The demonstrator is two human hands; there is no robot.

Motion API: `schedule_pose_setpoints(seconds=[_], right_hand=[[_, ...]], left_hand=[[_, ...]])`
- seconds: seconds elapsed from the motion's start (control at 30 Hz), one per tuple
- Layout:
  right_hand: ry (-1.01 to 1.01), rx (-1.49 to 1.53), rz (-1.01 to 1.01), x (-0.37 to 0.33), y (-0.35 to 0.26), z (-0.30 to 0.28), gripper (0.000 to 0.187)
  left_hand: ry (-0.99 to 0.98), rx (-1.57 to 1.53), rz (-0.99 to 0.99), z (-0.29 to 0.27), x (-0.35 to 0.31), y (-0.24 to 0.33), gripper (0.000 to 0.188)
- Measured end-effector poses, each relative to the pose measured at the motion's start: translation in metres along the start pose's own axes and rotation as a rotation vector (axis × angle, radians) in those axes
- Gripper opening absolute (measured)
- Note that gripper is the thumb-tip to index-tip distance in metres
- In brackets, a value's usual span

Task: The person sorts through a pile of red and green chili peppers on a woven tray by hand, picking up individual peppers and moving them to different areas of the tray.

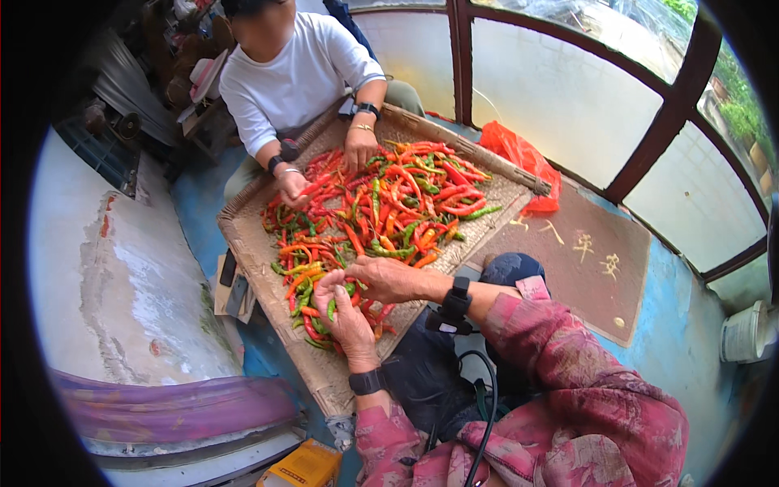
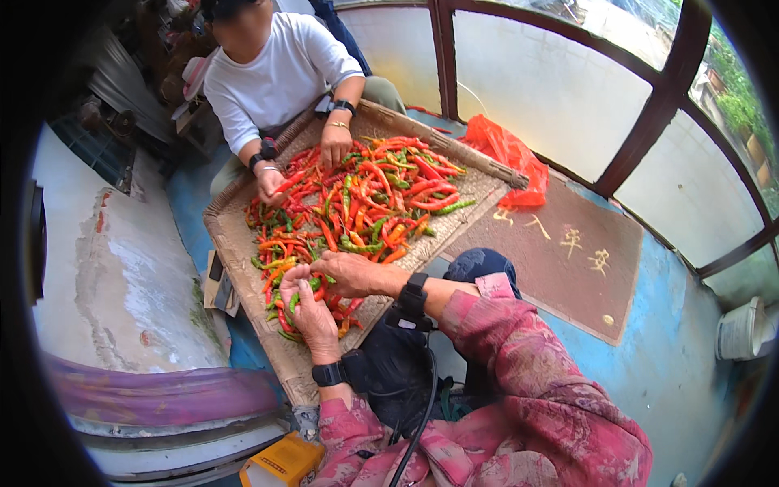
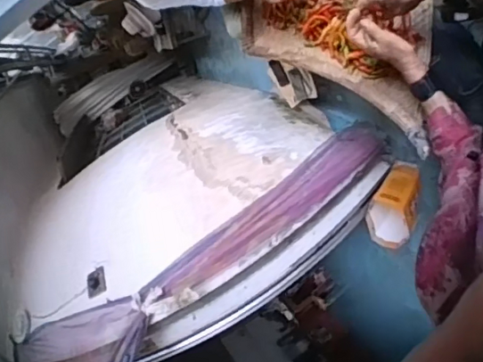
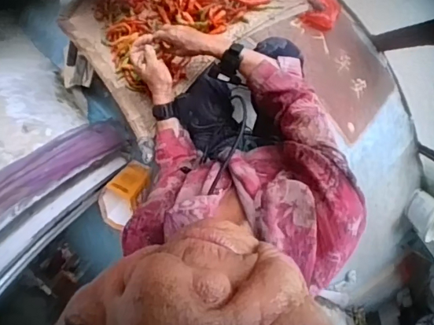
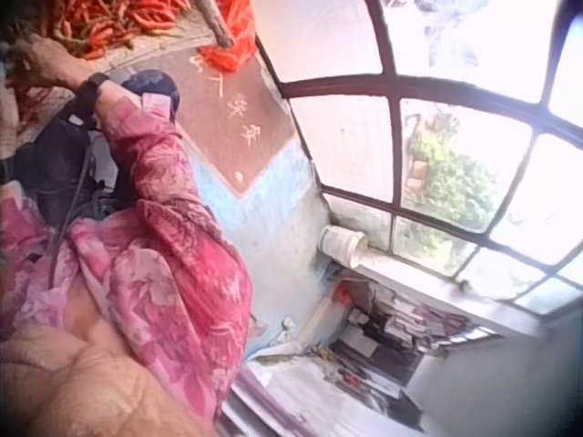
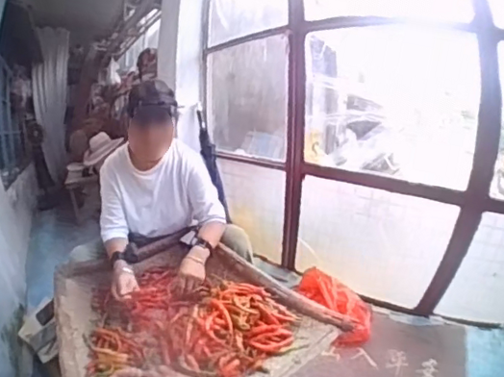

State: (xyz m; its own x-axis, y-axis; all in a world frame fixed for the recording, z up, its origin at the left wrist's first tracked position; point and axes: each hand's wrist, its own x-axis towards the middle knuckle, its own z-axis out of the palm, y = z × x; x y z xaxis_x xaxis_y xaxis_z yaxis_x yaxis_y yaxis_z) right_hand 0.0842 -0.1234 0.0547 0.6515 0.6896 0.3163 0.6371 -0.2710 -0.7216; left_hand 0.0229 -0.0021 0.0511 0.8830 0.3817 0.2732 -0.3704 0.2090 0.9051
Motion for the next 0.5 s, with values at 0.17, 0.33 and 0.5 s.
schedule_pose_setpoints(seconds=[0.17,0.33,0.5], right_hand=[[-0.059,-0.073,0.060,-0.0015,-0.0074,-0.0022,0.041],[-0.093,-0.216,-0.009,0.0005,0.0005,0.0024,0.030],[-0.047,-0.203,-0.074,-0.0004,0.0001,0.0036,0.026]], left_hand=[[0.017,-0.066,-0.049,-0.0039,-0.0078,0.0005,0.019],[0.088,-0.121,-0.105,-0.0074,-0.0099,-0.0045,0.015],[0.097,-0.144,-0.094,-0.0034,-0.0073,0.0037,0.015]])
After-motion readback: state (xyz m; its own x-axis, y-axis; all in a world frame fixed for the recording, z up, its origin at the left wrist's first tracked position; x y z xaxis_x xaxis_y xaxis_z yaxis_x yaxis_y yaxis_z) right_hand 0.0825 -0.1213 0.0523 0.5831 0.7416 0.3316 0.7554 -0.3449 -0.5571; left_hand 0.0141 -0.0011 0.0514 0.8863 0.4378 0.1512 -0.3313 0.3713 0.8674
